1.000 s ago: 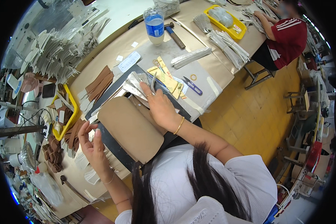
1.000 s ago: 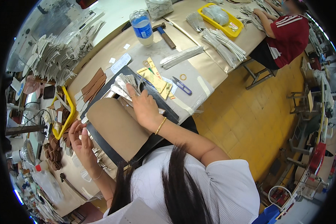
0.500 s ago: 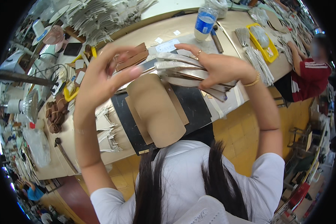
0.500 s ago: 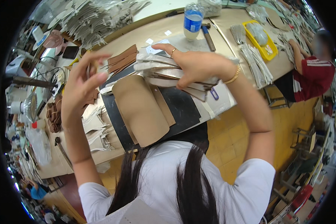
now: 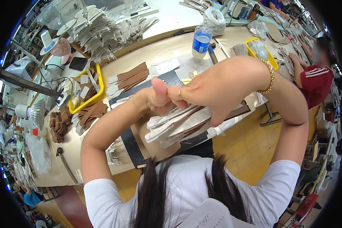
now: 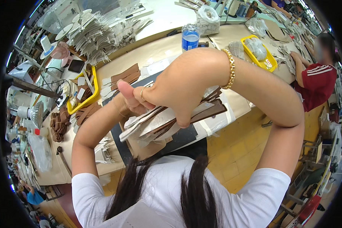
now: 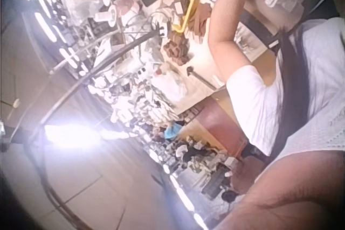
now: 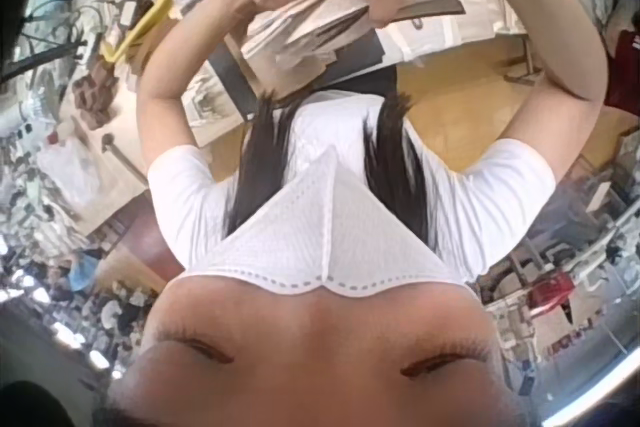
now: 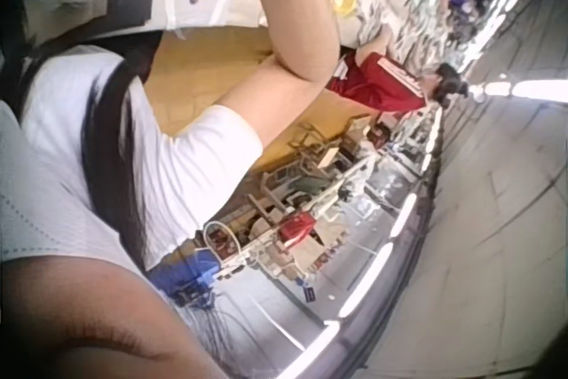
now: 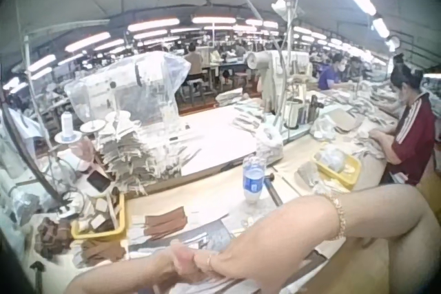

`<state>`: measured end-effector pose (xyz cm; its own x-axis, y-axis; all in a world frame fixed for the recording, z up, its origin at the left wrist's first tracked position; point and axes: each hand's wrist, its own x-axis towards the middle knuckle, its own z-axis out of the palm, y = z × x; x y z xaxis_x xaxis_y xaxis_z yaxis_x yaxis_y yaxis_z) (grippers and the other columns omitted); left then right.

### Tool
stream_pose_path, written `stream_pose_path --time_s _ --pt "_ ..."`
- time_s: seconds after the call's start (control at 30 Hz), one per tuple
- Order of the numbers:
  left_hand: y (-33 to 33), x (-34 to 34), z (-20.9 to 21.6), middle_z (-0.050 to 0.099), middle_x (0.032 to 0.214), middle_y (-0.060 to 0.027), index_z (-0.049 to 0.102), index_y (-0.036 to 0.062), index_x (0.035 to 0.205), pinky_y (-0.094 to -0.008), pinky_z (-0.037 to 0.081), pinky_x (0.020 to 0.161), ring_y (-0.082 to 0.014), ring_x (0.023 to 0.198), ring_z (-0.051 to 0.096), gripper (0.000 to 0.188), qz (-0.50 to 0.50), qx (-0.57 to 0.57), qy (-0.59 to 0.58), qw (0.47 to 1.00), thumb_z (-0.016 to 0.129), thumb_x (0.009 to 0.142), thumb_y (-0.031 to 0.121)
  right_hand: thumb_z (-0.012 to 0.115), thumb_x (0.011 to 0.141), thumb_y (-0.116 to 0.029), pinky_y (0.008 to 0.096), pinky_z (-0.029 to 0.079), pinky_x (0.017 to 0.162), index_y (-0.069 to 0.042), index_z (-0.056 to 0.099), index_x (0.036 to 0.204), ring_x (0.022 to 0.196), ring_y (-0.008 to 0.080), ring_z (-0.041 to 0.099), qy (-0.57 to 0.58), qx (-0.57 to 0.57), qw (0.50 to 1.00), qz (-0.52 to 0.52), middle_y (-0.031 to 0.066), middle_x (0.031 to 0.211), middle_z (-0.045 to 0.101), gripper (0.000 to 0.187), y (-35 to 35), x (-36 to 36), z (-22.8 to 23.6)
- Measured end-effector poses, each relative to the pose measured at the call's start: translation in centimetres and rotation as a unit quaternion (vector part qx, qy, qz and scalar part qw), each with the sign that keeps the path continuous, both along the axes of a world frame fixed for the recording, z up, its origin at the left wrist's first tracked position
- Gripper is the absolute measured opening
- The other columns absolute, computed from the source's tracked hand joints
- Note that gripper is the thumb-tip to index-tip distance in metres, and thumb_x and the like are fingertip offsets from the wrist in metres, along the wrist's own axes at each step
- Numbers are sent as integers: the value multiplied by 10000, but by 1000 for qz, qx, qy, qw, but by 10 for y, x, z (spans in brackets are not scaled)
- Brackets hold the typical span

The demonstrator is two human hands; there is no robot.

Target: The person repeatedly picks up narrow white fabric strips from a pile, folds them in half lengthwise, and places them on a cardboard template. The person then gathers the folded strips and moves them to a nearby sewing machine.

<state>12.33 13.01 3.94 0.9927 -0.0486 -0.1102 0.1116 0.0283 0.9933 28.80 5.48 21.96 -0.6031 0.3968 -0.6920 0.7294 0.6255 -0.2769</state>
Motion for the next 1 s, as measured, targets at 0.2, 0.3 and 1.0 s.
stream_pose_path --time_s 0.2,0.3,1.0 --pt "-34 19 15 555 1269 -165 406 -6 1361 -334 499 944 -250 1087 598 827 80 -375 139 913 712 773 489 816 605 -251 402 495 770 -39 412 1138 926 346 623 -59 77 995 -16 154 1023 623 702 6 -1 3" --pt "-40 26 34 581 1220 -203 425 -41 1332 -348 502 940 -289 1053 615 859 18 -433 48 900 795 662 349 812 584 -265 414 494 747 -22 404 1176 905 355 632 -71 97 993 12 167 973 640 759 11 -3 3" --pt "-59 -12 21 261 1458 -275 630 77 992 -487 508 911 -462 1226 451 441 265 -533 -229 770 631 755 450 763 686 -81 348 463 847 -90 693 995 1113 264 465 454 437 714 -305 91 1255 482 316 -53 10 -119"
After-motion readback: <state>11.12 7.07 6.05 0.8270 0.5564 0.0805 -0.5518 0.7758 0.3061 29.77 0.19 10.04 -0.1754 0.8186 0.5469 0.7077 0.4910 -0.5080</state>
